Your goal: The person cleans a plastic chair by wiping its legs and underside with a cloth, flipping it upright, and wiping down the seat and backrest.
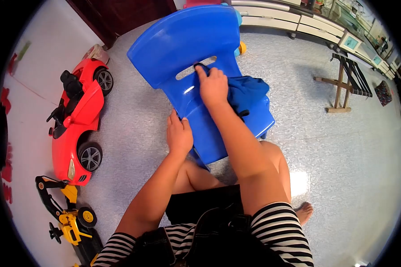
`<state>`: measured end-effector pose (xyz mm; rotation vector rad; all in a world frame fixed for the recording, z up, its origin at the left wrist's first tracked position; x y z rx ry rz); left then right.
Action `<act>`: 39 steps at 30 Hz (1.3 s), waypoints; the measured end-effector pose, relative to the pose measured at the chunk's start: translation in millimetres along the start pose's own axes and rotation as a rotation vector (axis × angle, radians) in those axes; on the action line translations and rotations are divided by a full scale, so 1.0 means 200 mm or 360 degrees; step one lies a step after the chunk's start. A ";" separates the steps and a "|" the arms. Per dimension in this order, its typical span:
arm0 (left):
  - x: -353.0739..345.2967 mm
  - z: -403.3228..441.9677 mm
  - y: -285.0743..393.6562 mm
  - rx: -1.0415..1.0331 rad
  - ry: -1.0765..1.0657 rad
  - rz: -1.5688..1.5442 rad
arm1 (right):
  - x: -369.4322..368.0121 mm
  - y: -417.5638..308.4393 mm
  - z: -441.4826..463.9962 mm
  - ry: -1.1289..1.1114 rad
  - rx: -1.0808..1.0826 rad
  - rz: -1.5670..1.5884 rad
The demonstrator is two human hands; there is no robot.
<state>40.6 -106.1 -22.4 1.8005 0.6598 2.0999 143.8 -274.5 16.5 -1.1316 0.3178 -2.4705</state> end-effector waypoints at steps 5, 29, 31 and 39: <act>0.01 0.00 0.01 -0.0046 0.0079 -0.0023 | 0.11 0.13 0.00 0.0176 -0.0046 -0.0317; -0.01 0.02 -0.01 -0.0058 0.0131 -0.0051 | 0.01 0.24 0.02 -0.0015 -0.0680 0.0705; -0.01 0.01 0.00 -0.0075 0.0126 -0.0031 | -0.07 0.33 0.00 0.0145 -0.1284 0.1900; 0.00 0.01 0.00 -0.0061 0.0091 -0.0021 | -0.19 0.10 0.00 0.0446 -0.1462 0.3565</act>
Point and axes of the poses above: each hand's wrist, its own z-axis towards the middle knuckle, its own x-axis out of the back of the hand, y = z × x, the point moved 10 cm from there along z, towards the middle knuckle, and after that the axes turned 9 degrees about z, right-handed, at the moved point
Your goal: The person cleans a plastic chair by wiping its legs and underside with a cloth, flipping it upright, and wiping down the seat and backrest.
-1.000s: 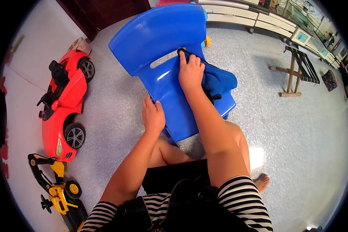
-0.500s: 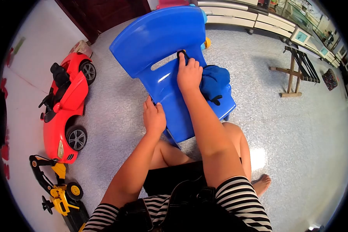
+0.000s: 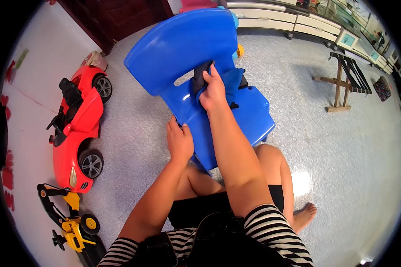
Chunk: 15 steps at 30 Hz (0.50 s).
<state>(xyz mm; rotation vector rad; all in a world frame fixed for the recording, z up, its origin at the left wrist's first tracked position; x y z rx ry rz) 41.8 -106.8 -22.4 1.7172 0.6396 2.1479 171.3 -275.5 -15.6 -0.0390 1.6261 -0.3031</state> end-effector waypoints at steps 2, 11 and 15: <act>0.00 0.01 0.00 -0.0024 0.0033 -0.0031 | 0.01 0.01 0.00 -0.0081 0.0011 -0.0036; 0.00 0.00 0.00 -0.0018 -0.0009 -0.0063 | -0.13 0.18 -0.22 0.0042 -0.0250 -0.0601; 0.00 0.00 -0.01 -0.0026 0.0001 -0.0043 | -0.02 0.02 -0.04 0.0056 0.0163 -0.0317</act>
Point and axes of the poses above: each hand's wrist, its own z-axis towards the middle knuckle, its own x-axis out of the back of the hand, y = z × x, the point moved 10 cm from there along z, towards the middle knuckle, and after that the axes turned 9 degrees about z, right-handed, at the moved point
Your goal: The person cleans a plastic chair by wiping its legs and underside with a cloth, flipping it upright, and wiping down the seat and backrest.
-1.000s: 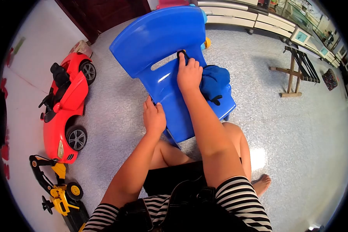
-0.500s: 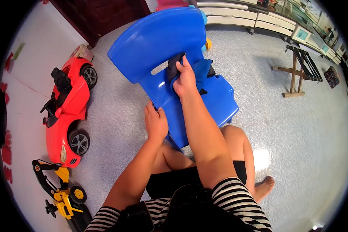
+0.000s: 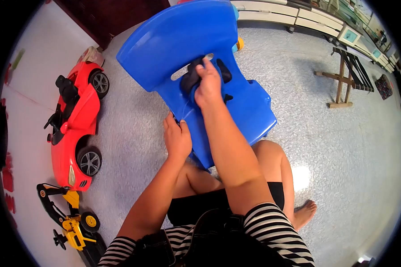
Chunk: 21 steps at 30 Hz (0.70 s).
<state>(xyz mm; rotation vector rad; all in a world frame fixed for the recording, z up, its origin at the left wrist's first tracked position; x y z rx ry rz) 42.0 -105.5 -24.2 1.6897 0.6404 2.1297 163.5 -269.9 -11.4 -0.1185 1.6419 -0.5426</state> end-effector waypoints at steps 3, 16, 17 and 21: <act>0.01 0.00 0.02 0.0003 0.0009 0.0033 | -0.06 -0.01 -0.02 -0.0239 -0.0034 -0.0005; 0.00 0.00 -0.01 0.0006 0.0017 -0.0039 | -0.12 0.11 -0.09 -0.0377 -0.0289 0.0107; 0.00 0.00 0.00 0.0005 0.0015 -0.0036 | -0.13 0.12 -0.11 -0.0430 -0.0326 0.0040; 0.00 0.01 0.01 -0.0013 -0.0013 -0.0070 | -0.16 0.23 -0.16 -0.0526 -0.0302 -0.0694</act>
Point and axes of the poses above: each hand's wrist, its own z-axis towards the middle knuckle, its own x-axis out of the back of the hand, y = z × x, the point moved 10 cm from there along z, towards the middle knuckle, and after that the axes turned 9 degrees about z, right-handed, at the moved point
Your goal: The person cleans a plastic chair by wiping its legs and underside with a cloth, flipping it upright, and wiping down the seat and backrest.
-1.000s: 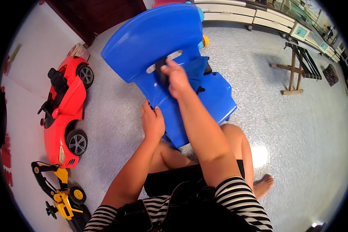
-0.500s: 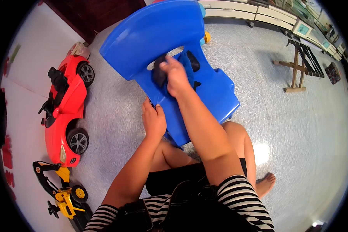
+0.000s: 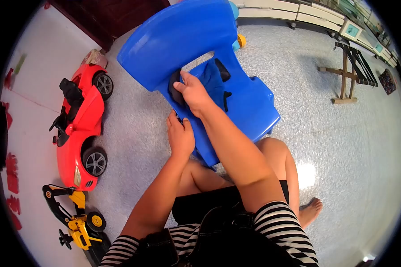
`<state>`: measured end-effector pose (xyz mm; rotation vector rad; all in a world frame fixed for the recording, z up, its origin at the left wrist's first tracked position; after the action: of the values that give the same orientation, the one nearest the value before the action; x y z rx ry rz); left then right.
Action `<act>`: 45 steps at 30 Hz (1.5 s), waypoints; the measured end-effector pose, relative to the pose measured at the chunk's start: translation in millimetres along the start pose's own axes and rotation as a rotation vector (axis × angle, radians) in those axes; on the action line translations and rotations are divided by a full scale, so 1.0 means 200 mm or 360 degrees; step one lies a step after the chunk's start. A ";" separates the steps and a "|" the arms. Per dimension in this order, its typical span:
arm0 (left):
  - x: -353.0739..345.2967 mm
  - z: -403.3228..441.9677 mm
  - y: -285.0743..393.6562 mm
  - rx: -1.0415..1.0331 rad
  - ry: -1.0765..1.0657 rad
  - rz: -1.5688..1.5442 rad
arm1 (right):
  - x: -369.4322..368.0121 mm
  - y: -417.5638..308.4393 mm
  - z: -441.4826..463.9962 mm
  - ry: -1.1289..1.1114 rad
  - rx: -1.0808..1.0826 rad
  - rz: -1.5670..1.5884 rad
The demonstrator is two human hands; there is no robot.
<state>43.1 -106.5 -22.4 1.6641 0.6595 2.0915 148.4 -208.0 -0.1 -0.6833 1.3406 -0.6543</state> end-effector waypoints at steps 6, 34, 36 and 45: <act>-0.02 0.01 -0.04 -0.0020 0.0040 0.0036 | 0.00 -0.13 -0.12 0.0064 0.0119 -0.1094; -0.03 0.01 -0.03 -0.0192 0.0201 0.0027 | -0.42 -0.51 -0.38 -0.0033 0.1404 -0.1329; -0.04 0.01 -0.06 -0.0046 0.0141 -0.0059 | -0.47 -0.57 -0.35 0.0066 0.1532 -0.1485; -0.04 0.00 -0.04 -0.0066 0.0181 0.0050 | -0.43 -0.78 -0.09 0.0498 0.1442 -0.1887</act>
<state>45.0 -105.1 -32.9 1.5523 0.6242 2.2199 115.8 -244.0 171.1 -0.5627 0.6277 -2.2136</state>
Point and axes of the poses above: each hand's wrist, its own z-axis towards the middle knuckle, its own x-axis out of the back of the hand, y = z × x, the point moved 10 cm from there along z, towards the middle knuckle, and after that the axes turned 9 degrees about z, right-handed, at the moved point
